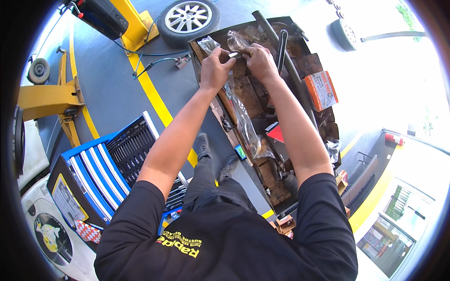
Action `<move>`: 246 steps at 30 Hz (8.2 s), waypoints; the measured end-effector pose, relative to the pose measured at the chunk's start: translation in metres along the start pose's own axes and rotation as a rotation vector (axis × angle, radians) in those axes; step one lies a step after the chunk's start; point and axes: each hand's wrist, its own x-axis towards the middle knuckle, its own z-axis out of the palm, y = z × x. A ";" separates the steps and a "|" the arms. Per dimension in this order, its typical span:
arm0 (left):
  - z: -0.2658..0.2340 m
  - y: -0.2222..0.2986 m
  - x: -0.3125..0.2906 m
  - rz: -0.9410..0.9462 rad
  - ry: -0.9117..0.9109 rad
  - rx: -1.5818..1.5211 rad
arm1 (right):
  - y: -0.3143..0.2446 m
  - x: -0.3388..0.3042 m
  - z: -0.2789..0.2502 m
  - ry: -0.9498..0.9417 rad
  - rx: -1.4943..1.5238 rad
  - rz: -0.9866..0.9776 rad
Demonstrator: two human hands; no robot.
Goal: The person opens and closes multiple drawers in a blue tool chest, selects various sockets and a ratchet, and places them on a parts cart. The person also picks up a green power tool and a smartphone from the cart.
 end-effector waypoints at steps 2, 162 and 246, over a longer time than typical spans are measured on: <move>-0.002 -0.003 -0.005 0.044 0.005 -0.004 | 0.001 0.001 0.000 -0.029 -0.057 0.009; -0.237 -0.046 -0.561 -0.735 0.158 -0.040 | 0.085 -0.443 -0.090 -0.037 0.798 0.446; -0.278 0.030 -0.160 -1.230 -0.470 0.550 | 0.185 -0.179 -0.134 0.241 0.093 0.756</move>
